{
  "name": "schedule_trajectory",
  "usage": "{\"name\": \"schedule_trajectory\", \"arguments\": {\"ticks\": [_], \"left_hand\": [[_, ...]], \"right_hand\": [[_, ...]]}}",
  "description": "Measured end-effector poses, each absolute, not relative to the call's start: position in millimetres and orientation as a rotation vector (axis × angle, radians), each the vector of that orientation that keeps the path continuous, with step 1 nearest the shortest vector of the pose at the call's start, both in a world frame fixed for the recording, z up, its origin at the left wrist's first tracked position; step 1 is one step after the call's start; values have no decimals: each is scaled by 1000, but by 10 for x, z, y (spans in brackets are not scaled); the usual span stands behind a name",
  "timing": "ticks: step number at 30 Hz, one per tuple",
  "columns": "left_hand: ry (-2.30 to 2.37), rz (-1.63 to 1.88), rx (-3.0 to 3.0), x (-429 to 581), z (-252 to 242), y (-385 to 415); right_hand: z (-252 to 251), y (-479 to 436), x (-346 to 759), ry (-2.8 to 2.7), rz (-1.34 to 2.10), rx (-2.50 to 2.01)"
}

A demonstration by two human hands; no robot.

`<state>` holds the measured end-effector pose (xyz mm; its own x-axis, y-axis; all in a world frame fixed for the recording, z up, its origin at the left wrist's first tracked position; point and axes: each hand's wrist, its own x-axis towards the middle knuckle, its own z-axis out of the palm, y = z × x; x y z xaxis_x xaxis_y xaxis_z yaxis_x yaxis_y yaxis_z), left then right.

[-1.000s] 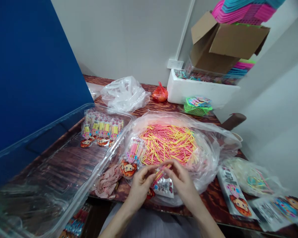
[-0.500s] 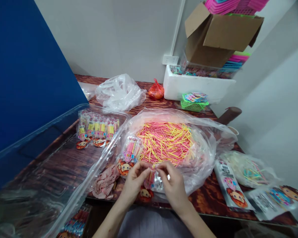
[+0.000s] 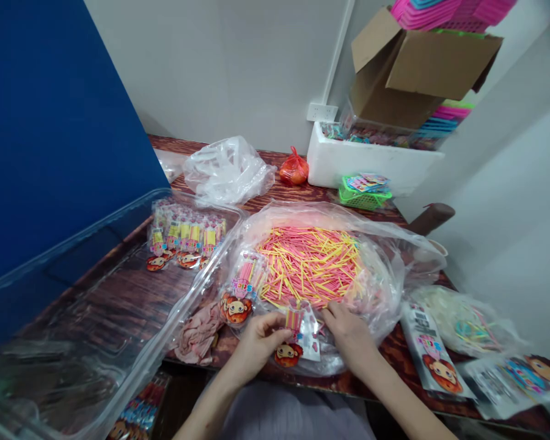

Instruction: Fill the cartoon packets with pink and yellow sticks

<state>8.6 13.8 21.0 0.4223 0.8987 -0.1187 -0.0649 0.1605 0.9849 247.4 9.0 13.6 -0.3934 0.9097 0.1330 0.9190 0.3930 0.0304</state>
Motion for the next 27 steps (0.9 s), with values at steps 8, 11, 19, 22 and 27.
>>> {"name": "schedule_trajectory", "arguments": {"ticks": [8, 11, 19, 22, 27], "left_hand": [[1015, 867, 1398, 26, 351, 100], [1022, 863, 1479, 32, 350, 95], [968, 840, 1490, 95, 367, 69], [956, 848, 1460, 59, 382, 55], [961, 854, 1425, 10, 367, 44]], "right_hand": [[475, 145, 2513, -2184, 139, -1518], [839, 90, 2396, -1668, 461, -1448], [1179, 3, 1811, -1313, 627, -1201], [1053, 21, 1759, -1369, 693, -1242], [992, 56, 1730, -1359, 834, -1276]]}}
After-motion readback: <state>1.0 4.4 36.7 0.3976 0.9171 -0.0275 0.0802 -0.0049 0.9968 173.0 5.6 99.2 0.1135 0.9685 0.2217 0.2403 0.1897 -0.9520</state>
